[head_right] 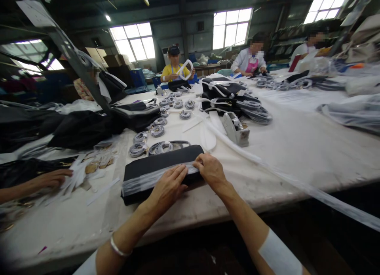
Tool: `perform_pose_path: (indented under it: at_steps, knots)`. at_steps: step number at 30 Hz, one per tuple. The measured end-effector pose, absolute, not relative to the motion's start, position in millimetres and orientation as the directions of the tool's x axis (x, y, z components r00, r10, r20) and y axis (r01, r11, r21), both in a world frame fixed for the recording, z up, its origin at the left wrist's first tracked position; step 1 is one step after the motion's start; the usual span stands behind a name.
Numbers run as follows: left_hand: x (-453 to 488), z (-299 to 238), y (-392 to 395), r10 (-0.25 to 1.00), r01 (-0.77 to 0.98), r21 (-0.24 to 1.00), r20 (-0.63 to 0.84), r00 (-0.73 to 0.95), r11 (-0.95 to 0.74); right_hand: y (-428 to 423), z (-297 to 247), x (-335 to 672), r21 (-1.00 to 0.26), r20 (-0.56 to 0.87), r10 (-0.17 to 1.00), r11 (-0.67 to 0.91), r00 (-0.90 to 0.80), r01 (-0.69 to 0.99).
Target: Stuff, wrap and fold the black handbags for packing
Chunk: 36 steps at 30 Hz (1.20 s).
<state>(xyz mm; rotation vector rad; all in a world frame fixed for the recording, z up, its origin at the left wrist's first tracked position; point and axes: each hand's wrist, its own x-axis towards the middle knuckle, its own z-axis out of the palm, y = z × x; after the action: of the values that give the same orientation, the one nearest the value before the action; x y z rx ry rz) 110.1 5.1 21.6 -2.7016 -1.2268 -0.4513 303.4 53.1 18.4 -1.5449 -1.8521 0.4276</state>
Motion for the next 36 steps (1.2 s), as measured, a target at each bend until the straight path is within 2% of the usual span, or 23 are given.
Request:
perform_pose_path:
  at_steps: [3,7,9,11,12,14,16,17,18,20,22,24,28,32,34,36]
  knots:
    - [113.5,-0.1,10.5,0.726,0.785,-0.042,0.353,0.59,-0.618,57.9,12.8,312.8,-0.756,0.27,0.963,0.212,0.001,0.619]
    - [111.3,-4.2,9.9,0.75,0.811,-0.068,0.341,0.567,-0.582,58.1,9.8,339.4,-0.889,0.172,0.969,0.074,0.179,0.452]
    - [111.7,-4.1,8.2,0.754,0.815,-0.078,0.34,0.563,-0.574,50.1,16.2,345.2,-0.877,0.251,0.92,0.084,0.301,0.473]
    - [112.5,-5.9,7.4,0.751,0.817,-0.087,0.348,0.561,-0.571,36.8,25.8,337.5,-0.816,0.417,0.852,0.198,0.317,0.543]
    - [112.8,-7.4,7.5,0.748,0.817,-0.092,0.354,0.561,-0.569,29.3,29.9,328.6,-0.771,0.494,0.834,0.289,0.247,0.567]
    - [113.0,-10.6,8.4,0.741,0.817,-0.101,0.37,0.561,-0.568,16.0,32.8,305.8,-0.65,0.59,0.807,0.499,-0.033,0.573]
    - [113.0,-12.6,9.7,0.732,0.815,-0.11,0.383,0.563,-0.569,9.3,26.2,285.6,-0.506,0.589,0.735,0.66,-0.337,0.555]
    - [113.1,-12.7,10.2,0.728,0.813,-0.115,0.387,0.566,-0.571,9.0,19.5,280.2,-0.437,0.566,0.703,0.699,-0.431,0.566]
    - [113.4,-12.3,10.4,0.728,0.814,-0.118,0.389,0.565,-0.569,10.7,11.3,279.0,-0.373,0.544,0.688,0.712,-0.481,0.595]
    - [114.1,-10.3,10.0,0.736,0.82,-0.117,0.383,0.558,-0.561,18.0,-5.3,290.1,-0.289,0.521,0.708,0.671,-0.476,0.683]
    - [114.7,-8.1,8.8,0.745,0.827,-0.11,0.38,0.548,-0.552,27.4,-15.8,314.9,-0.27,0.508,0.752,0.602,-0.419,0.751]
    - [114.8,-7.0,7.5,0.746,0.828,-0.102,0.383,0.544,-0.552,35.8,-15.9,345.8,-0.329,0.5,0.804,0.521,-0.323,0.787]
    - [114.0,-8.4,7.3,0.731,0.823,-0.112,0.404,0.55,-0.557,52.3,10.4,405.3,-0.598,0.497,0.864,0.275,0.079,0.753]
    - [113.4,-10.7,9.8,0.712,0.824,-0.124,0.443,0.545,-0.553,84.1,42.4,456.2,-0.785,0.397,0.791,0.03,0.466,0.618]
    - [112.7,-12.4,11.4,0.694,0.823,-0.132,0.473,0.542,-0.553,106.2,50.8,476.9,-0.817,0.329,0.77,-0.058,0.546,0.573]
    - [111.5,-14.4,12.8,0.673,0.817,-0.158,0.492,0.552,-0.555,129.6,52.8,491.9,-0.83,0.251,0.796,-0.117,0.552,0.545]
